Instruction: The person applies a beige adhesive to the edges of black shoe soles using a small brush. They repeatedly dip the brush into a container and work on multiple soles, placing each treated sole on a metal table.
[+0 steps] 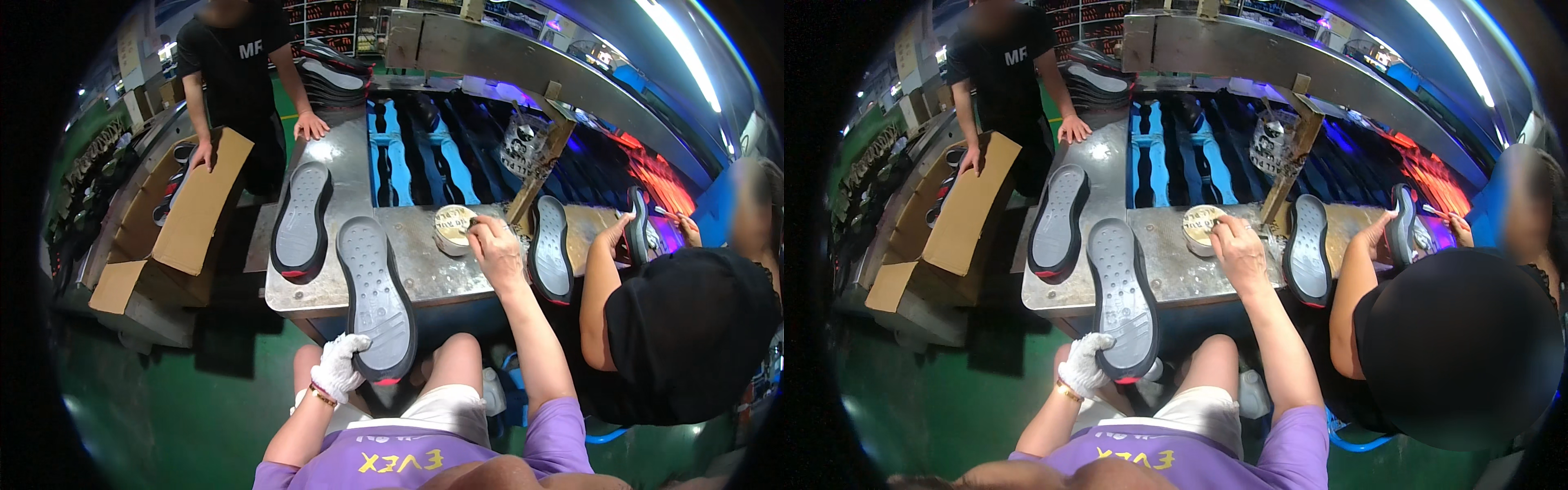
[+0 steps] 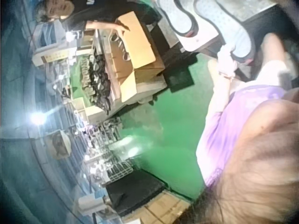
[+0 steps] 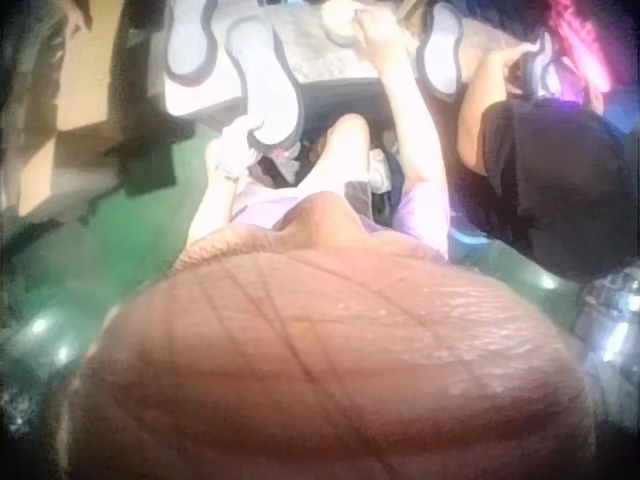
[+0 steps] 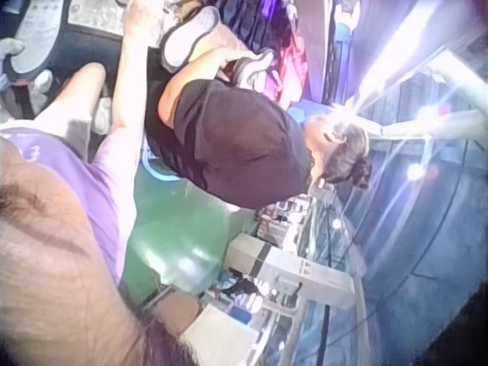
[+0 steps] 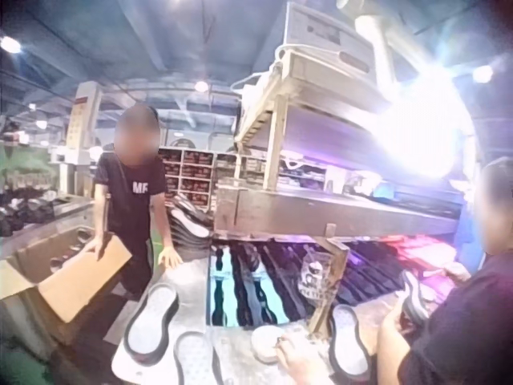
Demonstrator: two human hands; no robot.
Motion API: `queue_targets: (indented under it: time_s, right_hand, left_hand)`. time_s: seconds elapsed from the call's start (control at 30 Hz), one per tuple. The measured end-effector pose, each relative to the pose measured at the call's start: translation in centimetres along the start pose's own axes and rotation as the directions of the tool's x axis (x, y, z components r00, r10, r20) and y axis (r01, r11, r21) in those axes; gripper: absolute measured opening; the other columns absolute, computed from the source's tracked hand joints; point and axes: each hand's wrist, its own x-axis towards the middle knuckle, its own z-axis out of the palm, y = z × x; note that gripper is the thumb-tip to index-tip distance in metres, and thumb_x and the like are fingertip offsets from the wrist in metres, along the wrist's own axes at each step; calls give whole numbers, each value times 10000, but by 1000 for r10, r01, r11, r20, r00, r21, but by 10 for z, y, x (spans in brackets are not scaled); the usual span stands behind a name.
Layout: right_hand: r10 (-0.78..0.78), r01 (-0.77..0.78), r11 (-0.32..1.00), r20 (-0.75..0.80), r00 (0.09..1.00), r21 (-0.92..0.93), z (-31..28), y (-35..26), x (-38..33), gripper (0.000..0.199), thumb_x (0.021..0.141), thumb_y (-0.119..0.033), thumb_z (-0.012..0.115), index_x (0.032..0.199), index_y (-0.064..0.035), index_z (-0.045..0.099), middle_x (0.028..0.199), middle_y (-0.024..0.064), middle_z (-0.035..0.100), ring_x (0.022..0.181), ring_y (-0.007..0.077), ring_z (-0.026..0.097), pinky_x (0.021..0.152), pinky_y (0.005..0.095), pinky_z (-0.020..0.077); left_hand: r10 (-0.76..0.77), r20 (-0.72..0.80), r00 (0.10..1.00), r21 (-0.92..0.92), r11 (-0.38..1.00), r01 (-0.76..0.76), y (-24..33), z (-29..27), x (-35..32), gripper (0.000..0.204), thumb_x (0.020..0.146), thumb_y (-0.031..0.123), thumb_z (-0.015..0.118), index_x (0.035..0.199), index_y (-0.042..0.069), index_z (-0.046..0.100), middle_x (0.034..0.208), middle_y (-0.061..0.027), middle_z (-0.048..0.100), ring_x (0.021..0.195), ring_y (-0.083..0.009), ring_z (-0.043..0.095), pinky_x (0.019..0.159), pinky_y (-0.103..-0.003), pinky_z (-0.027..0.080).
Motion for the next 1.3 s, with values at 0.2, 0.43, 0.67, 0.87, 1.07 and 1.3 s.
queue_targets:
  time_s: [0.2,0.43,0.67,0.87,1.07,1.3]
  right_hand:
    - [10,-9,1000,-56,998,8,-2,-3,-1,129,815,-74,747,904,-47,658,1071,131,690,922,321,680,782,404,549]
    - [112,-105,993,-120,986,59,-11,-17,-8,142,807,-28,762,923,-16,680,1074,170,703,931,352,691,826,417,557]
    - [281,-231,898,-84,956,373,-52,-115,-18,131,781,-6,793,856,5,685,1000,200,726,904,341,717,800,385,563]
    - [208,-206,832,55,977,515,-55,-175,-37,164,756,-18,819,871,-17,703,995,161,718,849,306,681,778,372,542]
    - [172,-198,852,98,980,486,-48,-190,-37,164,743,-29,824,855,-26,704,986,109,711,825,266,674,669,323,547]
    - [90,-132,873,110,990,470,-43,-192,-37,171,745,-30,817,865,-22,695,988,107,702,817,275,668,698,344,536]
  left_hand:
    - [158,-27,987,182,972,-151,-6,12,-44,452,879,-67,558,1329,-27,572,1224,-167,676,1101,-298,681,987,-447,568]
    - [630,-74,773,216,767,-604,27,79,-48,490,928,-51,616,1404,22,525,1329,-122,617,1181,-263,627,1009,-414,526]
    - [770,-171,615,373,628,-683,9,73,-47,320,961,94,689,1265,11,635,1183,-54,687,1037,-159,650,908,-321,528]
    - [595,-225,772,290,797,-530,6,95,-62,307,992,71,636,1294,26,604,1222,-69,663,1061,-174,650,919,-321,538]
    - [820,-135,556,550,529,-646,-3,83,-58,273,982,101,673,1246,65,614,1132,-26,666,964,-115,629,797,-269,528]
    - [691,-207,693,423,702,-573,-4,85,-69,261,963,123,709,1201,122,602,1052,-4,643,786,-60,581,593,-226,481]
